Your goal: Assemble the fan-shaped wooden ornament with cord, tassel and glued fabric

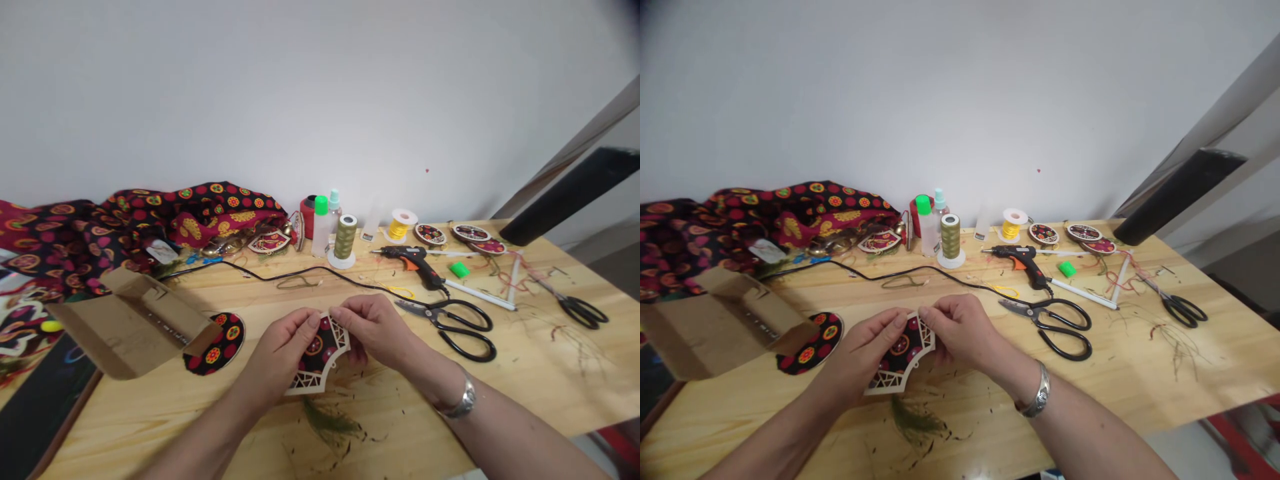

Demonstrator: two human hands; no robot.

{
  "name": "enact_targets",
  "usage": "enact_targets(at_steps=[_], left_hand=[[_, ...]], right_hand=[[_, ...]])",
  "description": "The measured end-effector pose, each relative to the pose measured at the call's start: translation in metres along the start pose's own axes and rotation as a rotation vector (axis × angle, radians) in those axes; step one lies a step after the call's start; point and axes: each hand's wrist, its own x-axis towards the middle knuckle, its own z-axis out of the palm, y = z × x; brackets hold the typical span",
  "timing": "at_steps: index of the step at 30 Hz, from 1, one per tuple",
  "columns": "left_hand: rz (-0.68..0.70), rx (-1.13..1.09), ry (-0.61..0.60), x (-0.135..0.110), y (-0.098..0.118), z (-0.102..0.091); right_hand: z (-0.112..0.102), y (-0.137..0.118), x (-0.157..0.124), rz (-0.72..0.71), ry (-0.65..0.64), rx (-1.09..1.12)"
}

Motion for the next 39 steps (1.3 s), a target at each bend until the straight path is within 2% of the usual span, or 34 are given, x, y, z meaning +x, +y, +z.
enact_targets(at_steps=[7,21,26,30,33,39], left_hand=[[0.078,0.126,-0.009,0.0,0.002,0.001],[0.026,-0.016,0.002,-0.001,0.006,0.004],[0.003,-0.051,0.039,0.001,0.004,0.003],[-0.042,-0.193,0.069,0.002,0.006,0.002],[-0.064,-0.286,0.096,0.003,0.009,0.003],[-0.055,-0.313,0.067,0.002,0.01,0.005]], right_hand=[[0.001,-0.004,-0.001,0.016,0.002,-0.014],[0.004,0.001,0.0,0.042,-0.001,0.024],[0.001,0.0,0.002,0.033,-0.024,0.174],[-0.005,0.001,0.006,0.096,0.025,0.335],[-0.006,0.003,0.008,0.12,0.028,0.341],[-0.002,0.003,0.005,-0.005,-0.058,0.231]])
